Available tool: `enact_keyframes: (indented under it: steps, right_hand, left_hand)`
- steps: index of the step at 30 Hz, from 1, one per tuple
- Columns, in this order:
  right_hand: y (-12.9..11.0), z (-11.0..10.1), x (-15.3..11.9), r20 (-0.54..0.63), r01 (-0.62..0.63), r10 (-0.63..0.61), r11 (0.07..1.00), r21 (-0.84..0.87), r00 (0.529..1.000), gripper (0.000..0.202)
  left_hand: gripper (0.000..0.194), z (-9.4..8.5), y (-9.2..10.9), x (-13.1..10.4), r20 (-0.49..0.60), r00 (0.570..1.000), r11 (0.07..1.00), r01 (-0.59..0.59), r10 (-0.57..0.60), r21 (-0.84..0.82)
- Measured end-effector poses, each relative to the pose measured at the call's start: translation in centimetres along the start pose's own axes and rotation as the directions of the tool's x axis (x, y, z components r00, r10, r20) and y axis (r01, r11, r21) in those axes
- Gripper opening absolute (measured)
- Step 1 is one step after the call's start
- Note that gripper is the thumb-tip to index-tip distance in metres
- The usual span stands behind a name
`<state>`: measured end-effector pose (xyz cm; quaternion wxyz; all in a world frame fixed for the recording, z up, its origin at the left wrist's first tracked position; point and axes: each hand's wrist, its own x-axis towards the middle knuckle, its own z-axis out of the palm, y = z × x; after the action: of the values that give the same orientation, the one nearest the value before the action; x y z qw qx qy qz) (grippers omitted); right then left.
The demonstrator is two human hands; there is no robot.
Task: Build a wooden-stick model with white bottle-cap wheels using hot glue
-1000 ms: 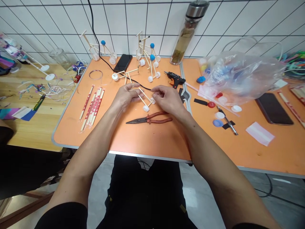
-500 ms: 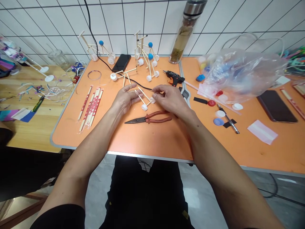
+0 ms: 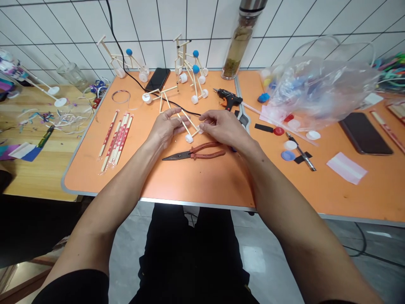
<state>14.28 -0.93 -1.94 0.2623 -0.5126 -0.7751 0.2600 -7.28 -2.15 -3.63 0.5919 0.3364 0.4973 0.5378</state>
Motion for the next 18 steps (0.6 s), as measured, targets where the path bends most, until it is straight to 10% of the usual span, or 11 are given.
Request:
enact_keyframes:
  steps: [18]
  right_hand:
    - [0.8,1.4,1.2,-0.231,0.043,-0.032,0.998,0.045,0.973,0.027]
  left_hand:
    - [0.021,-0.3,-1.4,0.2,0.093,0.996,0.999,-0.009,0.004,0.052]
